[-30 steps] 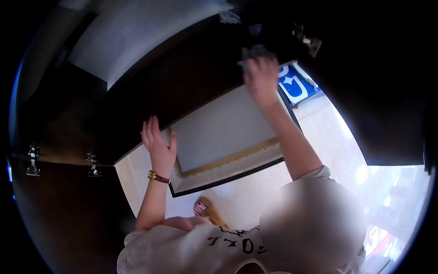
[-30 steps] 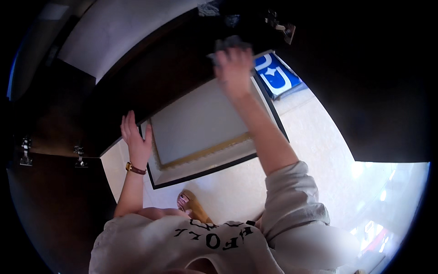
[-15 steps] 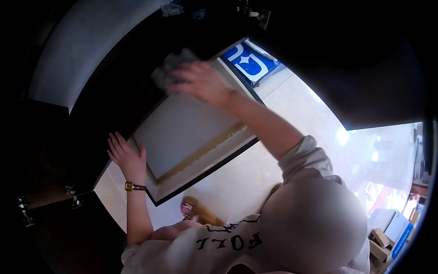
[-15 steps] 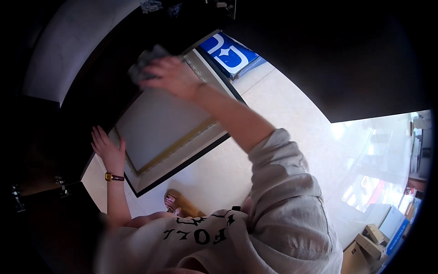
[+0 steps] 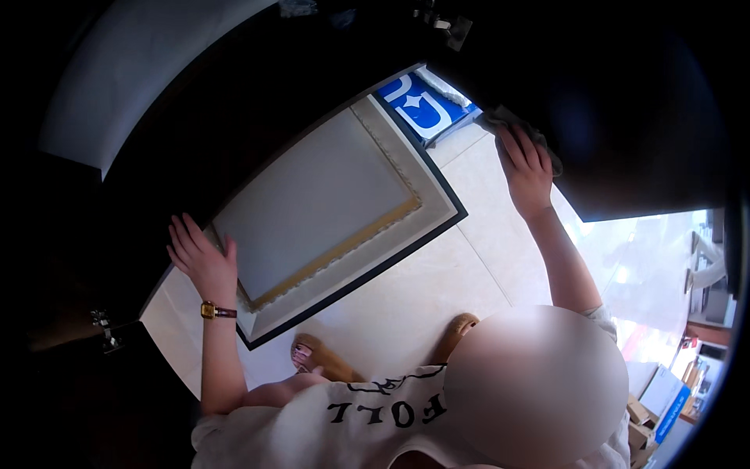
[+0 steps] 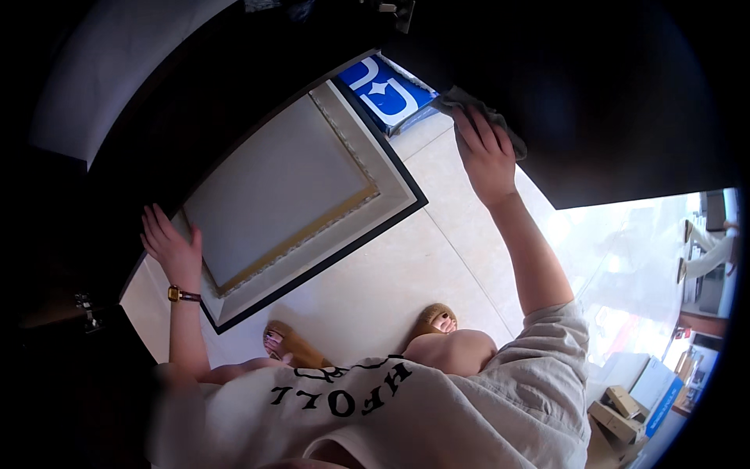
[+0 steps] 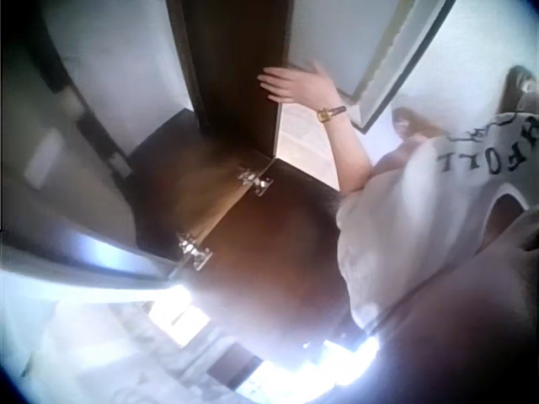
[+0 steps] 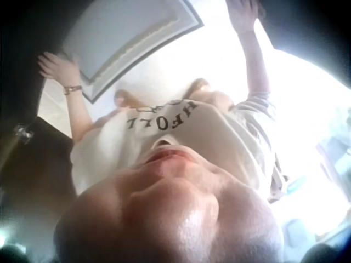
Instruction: The person wipes down a white sink basin and then cleans the interior and exterior of the dark wood vanity cabinet using a cloth.
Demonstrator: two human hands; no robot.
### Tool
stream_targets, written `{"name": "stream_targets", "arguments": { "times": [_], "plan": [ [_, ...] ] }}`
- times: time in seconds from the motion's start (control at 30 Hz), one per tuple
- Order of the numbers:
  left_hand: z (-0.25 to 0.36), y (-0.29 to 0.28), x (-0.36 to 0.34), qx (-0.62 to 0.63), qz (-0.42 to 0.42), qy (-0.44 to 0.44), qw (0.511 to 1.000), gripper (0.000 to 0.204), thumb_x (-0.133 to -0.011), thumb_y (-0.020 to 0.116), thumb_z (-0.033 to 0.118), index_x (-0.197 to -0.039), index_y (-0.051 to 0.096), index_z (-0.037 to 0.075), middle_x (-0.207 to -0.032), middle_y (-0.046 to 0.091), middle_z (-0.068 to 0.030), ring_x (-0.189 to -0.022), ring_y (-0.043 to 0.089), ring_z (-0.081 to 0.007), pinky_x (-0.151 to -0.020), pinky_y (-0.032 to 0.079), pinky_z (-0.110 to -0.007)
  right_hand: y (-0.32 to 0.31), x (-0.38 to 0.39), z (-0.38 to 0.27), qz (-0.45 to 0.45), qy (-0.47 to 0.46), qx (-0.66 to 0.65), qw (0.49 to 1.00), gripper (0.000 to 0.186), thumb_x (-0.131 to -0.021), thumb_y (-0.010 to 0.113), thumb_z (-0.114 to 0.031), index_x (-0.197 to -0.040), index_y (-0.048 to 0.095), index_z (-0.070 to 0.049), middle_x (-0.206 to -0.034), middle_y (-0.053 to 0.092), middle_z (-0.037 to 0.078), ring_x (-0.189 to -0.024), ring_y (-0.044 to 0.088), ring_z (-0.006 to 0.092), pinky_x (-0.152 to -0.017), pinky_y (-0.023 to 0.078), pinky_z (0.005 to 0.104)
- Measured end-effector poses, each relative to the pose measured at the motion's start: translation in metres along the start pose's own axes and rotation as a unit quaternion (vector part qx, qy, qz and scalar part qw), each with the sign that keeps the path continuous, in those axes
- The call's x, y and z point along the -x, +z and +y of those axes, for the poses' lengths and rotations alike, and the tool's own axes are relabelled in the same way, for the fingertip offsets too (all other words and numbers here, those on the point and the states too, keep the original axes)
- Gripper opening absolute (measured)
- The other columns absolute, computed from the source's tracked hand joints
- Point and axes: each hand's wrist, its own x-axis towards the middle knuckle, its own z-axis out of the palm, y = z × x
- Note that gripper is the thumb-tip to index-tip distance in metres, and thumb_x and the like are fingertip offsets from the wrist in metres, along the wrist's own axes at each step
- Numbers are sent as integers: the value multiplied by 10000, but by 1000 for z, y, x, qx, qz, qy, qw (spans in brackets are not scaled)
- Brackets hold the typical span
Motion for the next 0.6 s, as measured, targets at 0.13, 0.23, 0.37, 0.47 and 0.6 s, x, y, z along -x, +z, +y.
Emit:
{"name": "stream_targets", "arguments": {
  "times": [0.13,0.23,0.37,0.47,0.6],
  "plan": [
    [8,-3,-5,-22,-31,-38,999,796,-854,631,359,-1452,243,6,-1487,283,-244,-1377,292,-390,-1090,247,-587,11,-39,-16,-31,-17,-5,999,215,-799,664,-93,-1002,729,-126,-1347,523,-8,-1309,425,200,-1071,330,338],
    [7,0,-8,-21,-20,-30,999,778,-862,620,359,-1450,253,5,-1491,279,-242,-1378,292,-385,-1094,240,-586,11,-97,-34,-114,-61,-15,991,229,-837,664,-88,-1058,719,-112,-1417,459,12,-1347,379,233,-1118,314,379],
    [1,-1,-5,-5,-30,-17,999,760,-874,602,352,-1455,252,8,-1497,272,-242,-1387,280,-381,-1100,228,-588,15,-107,-32,-120,-110,11,987,206,-817,665,-82,-1014,726,-90,-1412,466,10,-1348,377,219,-1115,314,366],
    [0,-4,-4,1,-53,-16,998,745,-883,589,336,-1463,248,17,-1505,261,-239,-1401,258,-377,-1106,219,-588,13,-65,-13,-118,-117,23,986,197,-810,644,-87,-988,729,-90,-1368,513,-5,-1305,425,182,-1069,347,348],
    [16,-21,-14,21,-68,6,997,724,-885,594,288,-1478,251,53,-1524,250,-202,-1419,238,-348,-1124,212,-575,-10,17,23,-42,-83,52,994,181,-833,602,-129,-966,724,-145,-1317,531,-62,-1236,466,116,-1014,347,307]
  ]
}}
